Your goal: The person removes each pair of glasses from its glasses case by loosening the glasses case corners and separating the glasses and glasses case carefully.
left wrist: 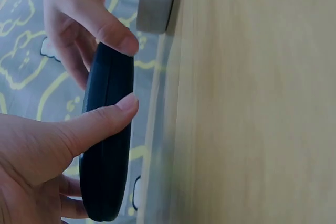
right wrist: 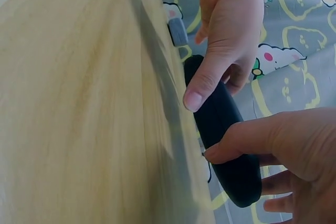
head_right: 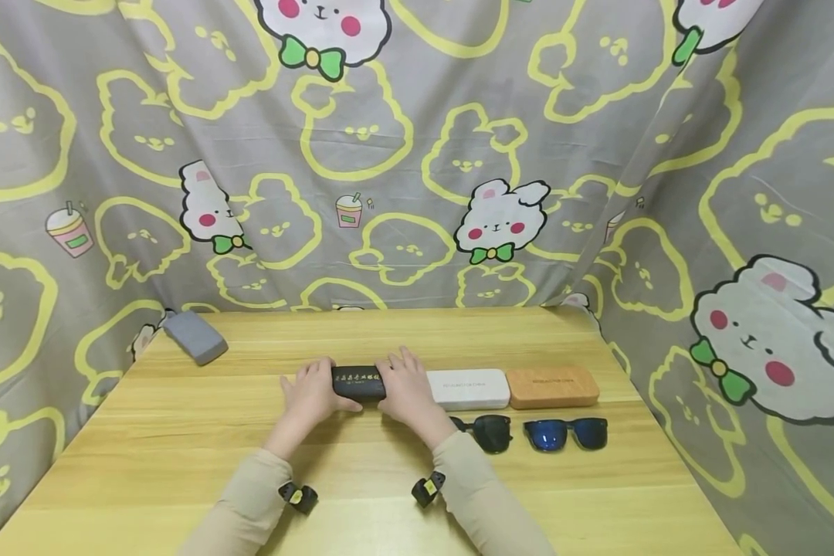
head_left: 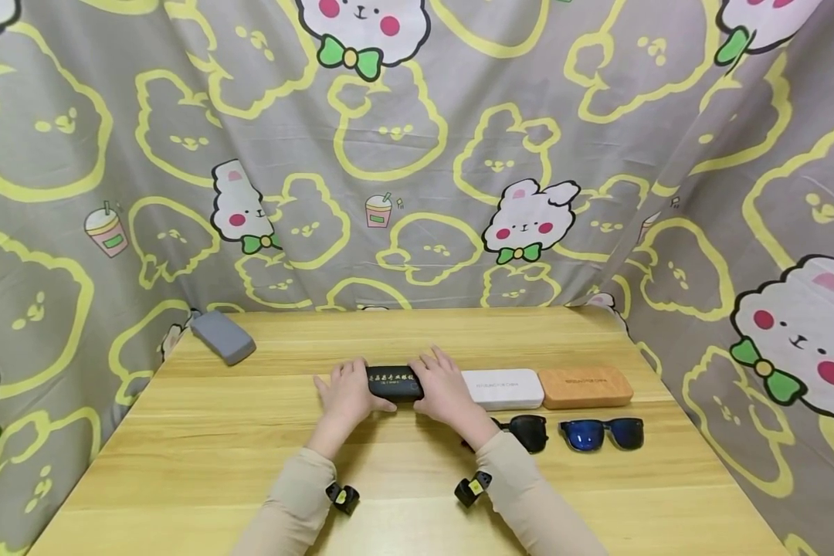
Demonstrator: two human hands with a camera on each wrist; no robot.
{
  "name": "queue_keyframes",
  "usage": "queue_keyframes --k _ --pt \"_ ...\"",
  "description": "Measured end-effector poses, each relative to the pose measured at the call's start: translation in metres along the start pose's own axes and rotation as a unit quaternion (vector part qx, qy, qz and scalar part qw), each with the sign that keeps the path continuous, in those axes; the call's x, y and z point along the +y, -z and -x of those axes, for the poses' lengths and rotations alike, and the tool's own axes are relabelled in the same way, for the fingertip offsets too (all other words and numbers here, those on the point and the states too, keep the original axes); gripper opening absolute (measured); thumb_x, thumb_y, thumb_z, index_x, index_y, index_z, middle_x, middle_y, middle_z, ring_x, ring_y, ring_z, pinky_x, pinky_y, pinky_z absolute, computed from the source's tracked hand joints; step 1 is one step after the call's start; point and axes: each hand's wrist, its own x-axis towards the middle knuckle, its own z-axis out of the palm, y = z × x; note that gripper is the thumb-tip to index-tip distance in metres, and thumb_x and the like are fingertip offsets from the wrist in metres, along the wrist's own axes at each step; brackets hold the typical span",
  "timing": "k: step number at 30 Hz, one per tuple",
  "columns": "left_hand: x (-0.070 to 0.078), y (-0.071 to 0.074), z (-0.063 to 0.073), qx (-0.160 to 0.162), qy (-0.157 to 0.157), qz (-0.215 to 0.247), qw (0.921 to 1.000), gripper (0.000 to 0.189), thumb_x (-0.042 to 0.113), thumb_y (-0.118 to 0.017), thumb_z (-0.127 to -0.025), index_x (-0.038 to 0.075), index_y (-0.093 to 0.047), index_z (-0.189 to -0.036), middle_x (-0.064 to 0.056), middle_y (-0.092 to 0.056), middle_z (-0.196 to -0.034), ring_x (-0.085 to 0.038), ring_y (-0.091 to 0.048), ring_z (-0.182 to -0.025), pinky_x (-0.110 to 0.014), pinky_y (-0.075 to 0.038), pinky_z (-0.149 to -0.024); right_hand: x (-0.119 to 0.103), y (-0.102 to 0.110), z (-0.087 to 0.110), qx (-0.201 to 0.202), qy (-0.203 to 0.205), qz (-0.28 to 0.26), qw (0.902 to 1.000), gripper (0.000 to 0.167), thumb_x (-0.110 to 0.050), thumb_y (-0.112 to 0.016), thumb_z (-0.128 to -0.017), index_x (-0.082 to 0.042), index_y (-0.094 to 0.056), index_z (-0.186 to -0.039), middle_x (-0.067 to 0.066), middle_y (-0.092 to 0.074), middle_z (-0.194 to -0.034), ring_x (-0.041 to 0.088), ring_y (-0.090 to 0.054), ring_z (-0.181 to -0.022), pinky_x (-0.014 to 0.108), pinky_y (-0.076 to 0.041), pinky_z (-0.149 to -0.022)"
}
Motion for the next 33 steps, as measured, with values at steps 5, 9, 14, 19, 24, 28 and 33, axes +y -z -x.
queue_keyframes --k 5,9,14,19,24,28,33 --pt "0.006 -0.006 -0.001 -0.011 0.004 -0.010 0.9999 0.101 0.057 -0.090 -0.049 0.005 -0.052 -0.126 -0.020 -0.060 -0.129 -0.042 -0.048 -0.127 -0.075 -0.015 -0.110 0.006 -0.001 0.000 -0.013 -0.004 -0.001 0.9999 0.072 -0.024 -0.085 -0.071 -0.012 -0.055 -0.136 0.014 -0.056 -0.140 0.040 -0.032 -0.144 0.054 -0.027 -0.118" --pt "0.011 -0.008 -0.002 -0.024 0.003 -0.022 0.9995 0.103 0.058 -0.090 -0.050 0.003 -0.051 -0.127 -0.021 -0.058 -0.129 -0.041 -0.047 -0.127 -0.075 -0.016 -0.109 0.011 0.000 0.001 -0.029 -0.010 -0.019 0.9993 0.070 -0.021 -0.085 -0.070 -0.012 -0.057 -0.134 0.014 -0.059 -0.137 0.040 -0.034 -0.142 0.056 -0.028 -0.117" --pt "0.015 -0.008 -0.001 -0.040 0.008 -0.023 0.9989 0.103 0.055 -0.091 -0.051 0.002 -0.050 -0.129 -0.021 -0.057 -0.130 -0.042 -0.045 -0.128 -0.075 -0.014 -0.110 0.016 0.000 0.001 -0.041 -0.009 -0.041 0.9983 0.068 -0.018 -0.086 -0.069 -0.012 -0.059 -0.131 0.013 -0.063 -0.132 0.042 -0.039 -0.139 0.057 -0.030 -0.114" --pt "0.018 -0.009 -0.001 -0.053 0.009 -0.031 0.9981 0.104 0.057 -0.090 -0.053 0.001 -0.049 -0.130 -0.022 -0.056 -0.129 -0.042 -0.045 -0.128 -0.075 -0.015 -0.110 0.019 0.000 0.001 -0.051 -0.008 -0.047 0.9976 0.068 -0.019 -0.087 -0.068 -0.013 -0.060 -0.131 0.013 -0.063 -0.132 0.042 -0.042 -0.136 0.057 -0.030 -0.114" --pt "0.020 -0.012 -0.002 -0.064 0.015 -0.033 0.9973 0.105 0.058 -0.089 -0.053 0.000 -0.048 -0.130 -0.022 -0.056 -0.129 -0.042 -0.045 -0.128 -0.074 -0.015 -0.110 0.022 -0.001 0.000 -0.055 -0.011 -0.064 0.9964 0.067 -0.017 -0.087 -0.069 -0.012 -0.060 -0.130 0.014 -0.063 -0.131 0.043 -0.042 -0.136 0.057 -0.029 -0.114" --pt "0.022 -0.013 -0.003 -0.073 0.020 -0.034 0.9966 0.106 0.058 -0.089 -0.054 0.000 -0.047 -0.131 -0.022 -0.055 -0.130 -0.041 -0.044 -0.129 -0.074 -0.015 -0.110 0.024 -0.002 -0.001 -0.059 -0.017 -0.069 0.9957 0.068 -0.016 -0.087 -0.069 -0.012 -0.060 -0.131 0.013 -0.063 -0.131 0.043 -0.042 -0.135 0.056 -0.030 -0.114" --pt "0.024 -0.013 -0.003 -0.075 0.022 -0.028 0.9965 0.107 0.058 -0.089 -0.054 0.000 -0.046 -0.132 -0.022 -0.055 -0.129 -0.041 -0.044 -0.128 -0.073 -0.016 -0.111 0.025 0.000 -0.001 -0.068 -0.021 -0.069 0.9951 0.067 -0.016 -0.087 -0.069 -0.013 -0.060 -0.131 0.011 -0.064 -0.131 0.041 -0.044 -0.134 0.055 -0.031 -0.114"
